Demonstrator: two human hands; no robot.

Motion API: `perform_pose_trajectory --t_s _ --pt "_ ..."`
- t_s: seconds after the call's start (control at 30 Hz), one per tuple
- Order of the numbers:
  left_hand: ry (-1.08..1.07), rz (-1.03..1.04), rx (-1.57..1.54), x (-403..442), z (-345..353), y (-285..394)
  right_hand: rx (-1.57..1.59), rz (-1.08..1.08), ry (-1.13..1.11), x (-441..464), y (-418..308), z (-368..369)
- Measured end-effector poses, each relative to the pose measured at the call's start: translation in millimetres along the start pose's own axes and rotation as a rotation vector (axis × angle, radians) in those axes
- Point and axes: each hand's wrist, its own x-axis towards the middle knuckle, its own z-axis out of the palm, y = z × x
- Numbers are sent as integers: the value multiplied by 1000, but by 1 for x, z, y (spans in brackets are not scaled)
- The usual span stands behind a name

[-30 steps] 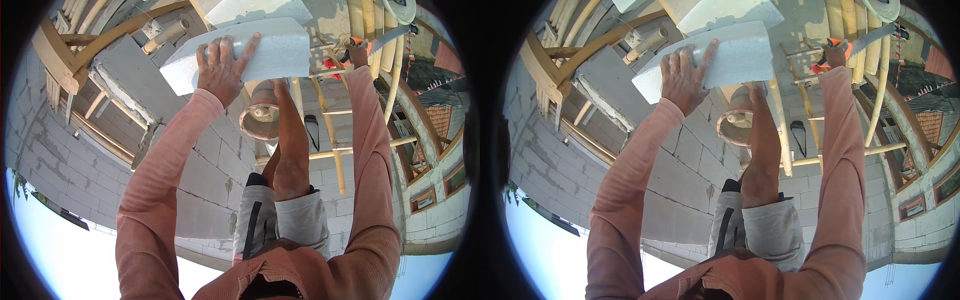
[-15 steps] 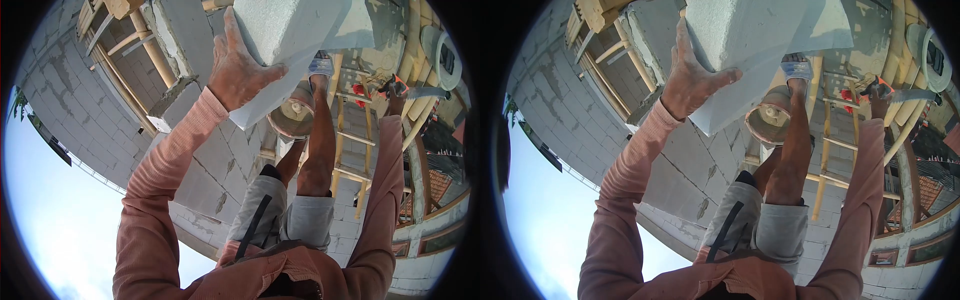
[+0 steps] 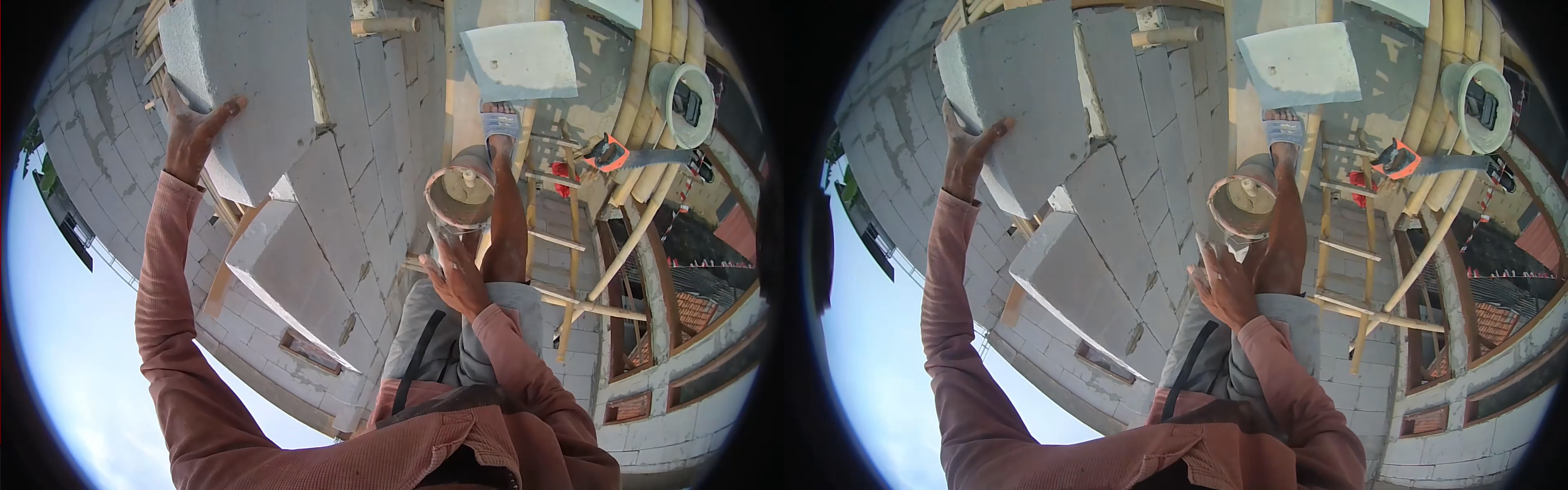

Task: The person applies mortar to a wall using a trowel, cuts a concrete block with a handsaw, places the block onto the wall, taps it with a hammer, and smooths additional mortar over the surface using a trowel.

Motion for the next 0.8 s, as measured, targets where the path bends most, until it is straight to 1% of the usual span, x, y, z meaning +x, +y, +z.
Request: perform_pose_trajectory --t_s 0.03,0.13,0.2,0.23,0.27,0.33,0.4,0.43,0.5,0.57,0.63,0.67,0.77,0.8 --pt "15 -26 10 -1 -7 -7 -66 40 -98 2 6 8" --pt "59 -105 21 -2 -29 -21 -29 -3 1 7 17 13" --pt "56 -185 -20 -5 -34 -33 -190 -105 8 1 38 33" --pt "50 -187 -49 -3 -39 -45 -276 -161 21 7 41 36" --pt "47 -189 -79 0 -44 -63 -209 -124 22 11 43 38" --pt "61 -228 -99 -3 -42 -72 -71 -41 0 8 38 38" --pt "118 -277 -80 -5 -39 -76 1 55 -19 7 34 34" --pt "103 -278 -91 -4 -41 -80 38 103 -22 7 33 32" --pt "67 -278 -120 -3 -35 -91 -215 -101 5 1 65 55" --pt "115 -256 -20 1 -34 -117 -239 -138 21 5 70 58" --pt "143 -247 0 5 -31 -125 -34 -3 21 11 45 35" --pt "164 -246 16 6 -30 -125 29 57 -16 11 41 28" --pt "199 -240 22 7 -26 -129 -51 -1 10 12 46 31" --pt "202 -238 20 6 -26 -132 -16 31 -16 12 46 29"
